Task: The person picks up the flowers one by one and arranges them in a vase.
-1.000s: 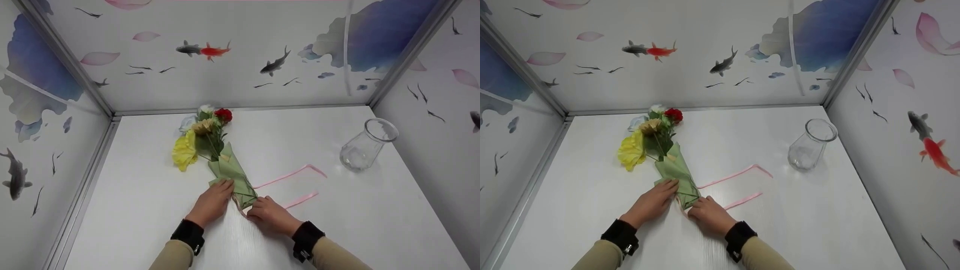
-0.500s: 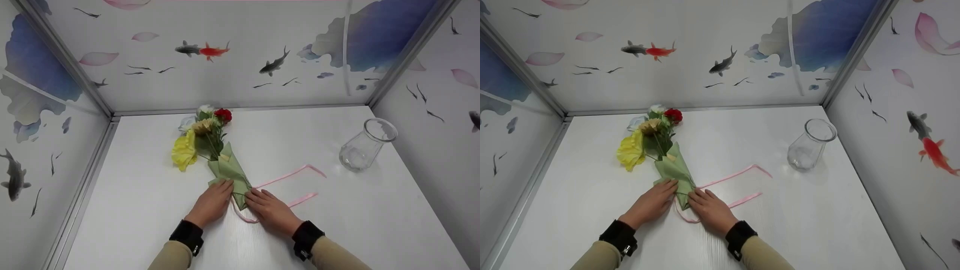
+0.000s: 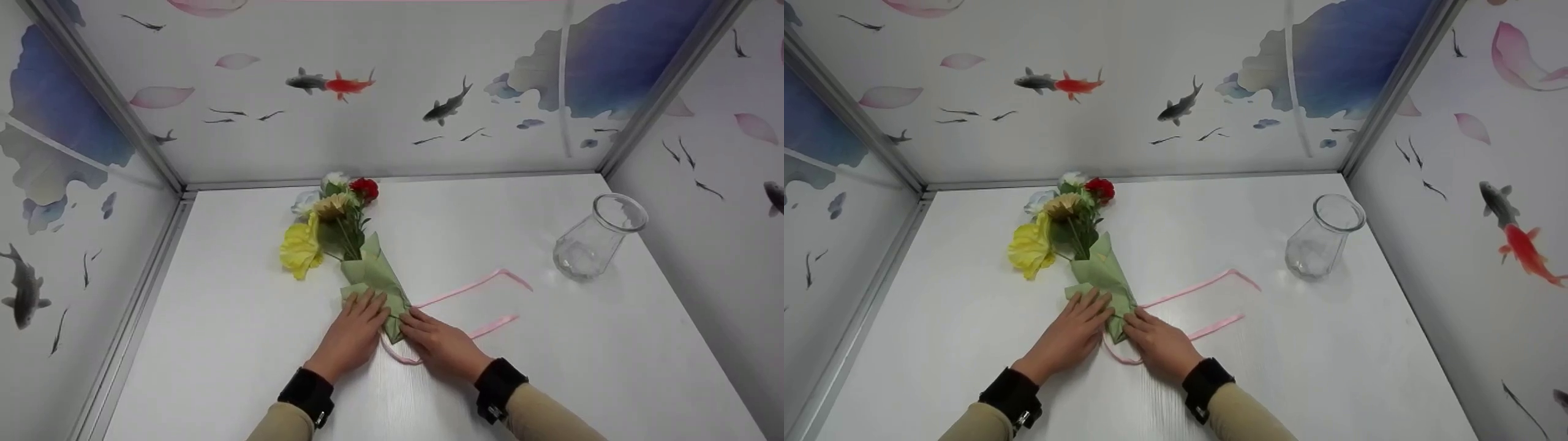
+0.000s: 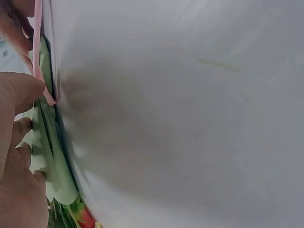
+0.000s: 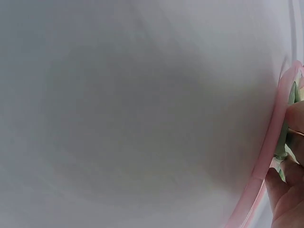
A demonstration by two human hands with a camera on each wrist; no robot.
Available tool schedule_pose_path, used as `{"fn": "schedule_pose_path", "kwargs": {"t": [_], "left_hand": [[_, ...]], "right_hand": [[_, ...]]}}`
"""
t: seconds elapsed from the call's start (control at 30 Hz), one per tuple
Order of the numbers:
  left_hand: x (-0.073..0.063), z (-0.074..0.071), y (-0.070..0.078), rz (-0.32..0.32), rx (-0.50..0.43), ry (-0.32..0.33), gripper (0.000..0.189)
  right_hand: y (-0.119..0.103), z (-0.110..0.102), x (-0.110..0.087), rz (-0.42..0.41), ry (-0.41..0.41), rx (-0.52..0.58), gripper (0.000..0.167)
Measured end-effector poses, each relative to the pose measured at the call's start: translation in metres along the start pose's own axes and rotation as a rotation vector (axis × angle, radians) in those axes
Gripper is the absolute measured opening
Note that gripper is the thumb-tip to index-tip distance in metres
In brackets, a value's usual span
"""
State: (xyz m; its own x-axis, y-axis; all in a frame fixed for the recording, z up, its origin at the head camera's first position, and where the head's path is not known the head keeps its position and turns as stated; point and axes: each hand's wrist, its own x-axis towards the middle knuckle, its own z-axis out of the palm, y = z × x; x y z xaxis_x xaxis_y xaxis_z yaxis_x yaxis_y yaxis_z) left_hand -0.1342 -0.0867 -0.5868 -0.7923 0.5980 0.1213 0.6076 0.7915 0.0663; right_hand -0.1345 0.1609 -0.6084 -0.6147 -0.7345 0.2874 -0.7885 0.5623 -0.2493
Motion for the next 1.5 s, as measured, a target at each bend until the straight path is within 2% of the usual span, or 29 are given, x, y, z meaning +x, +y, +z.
{"fn": "schedule_pose_path", "kwargs": {"t": [0.17, 0.3, 0.57, 0.67, 0.77, 0.9, 1.17, 1.3, 1.5], "left_hand": [[-0.001, 0.003, 0.004, 0.022, 0.029, 0.02, 0.041], [-0.002, 0.006, 0.003, 0.004, 0.076, 0.099, 0.044], [0.003, 0.006, 0.001, -0.191, 0.024, 0.214, 0.079], [0.004, 0.004, 0.001, -0.232, -0.035, 0.259, 0.088], [0.005, 0.002, 0.001, -0.263, -0.104, 0.327, 0.089], [0.005, -0.001, 0.0, -0.269, -0.132, 0.378, 0.077], [0.001, -0.001, -0.004, -0.2, -0.074, 0.401, 0.019], [-0.003, 0.004, -0.007, -0.181, -0.074, 0.376, 0.01], [-0.007, 0.009, -0.009, -0.165, -0.061, 0.318, 0.007]], "right_hand": [[0.0, 0.0, -0.001, 0.019, -0.021, 0.016, 0.038], [0.001, 0.001, -0.004, 0.004, -0.003, -0.004, 0.041], [0.003, 0.0, -0.005, -0.007, 0.018, -0.027, 0.047], [0.003, -0.001, -0.006, -0.001, 0.018, -0.032, 0.053], [0.004, -0.001, -0.007, 0.01, 0.019, -0.029, 0.057], [0.005, -0.001, -0.008, 0.028, 0.028, -0.038, 0.06], [0.006, 0.0, -0.01, 0.122, -0.038, -0.022, 0.061], [0.006, 0.001, -0.009, 0.14, -0.047, -0.047, 0.064], [0.006, 0.0, -0.008, 0.187, -0.052, -0.091, 0.057]]}}
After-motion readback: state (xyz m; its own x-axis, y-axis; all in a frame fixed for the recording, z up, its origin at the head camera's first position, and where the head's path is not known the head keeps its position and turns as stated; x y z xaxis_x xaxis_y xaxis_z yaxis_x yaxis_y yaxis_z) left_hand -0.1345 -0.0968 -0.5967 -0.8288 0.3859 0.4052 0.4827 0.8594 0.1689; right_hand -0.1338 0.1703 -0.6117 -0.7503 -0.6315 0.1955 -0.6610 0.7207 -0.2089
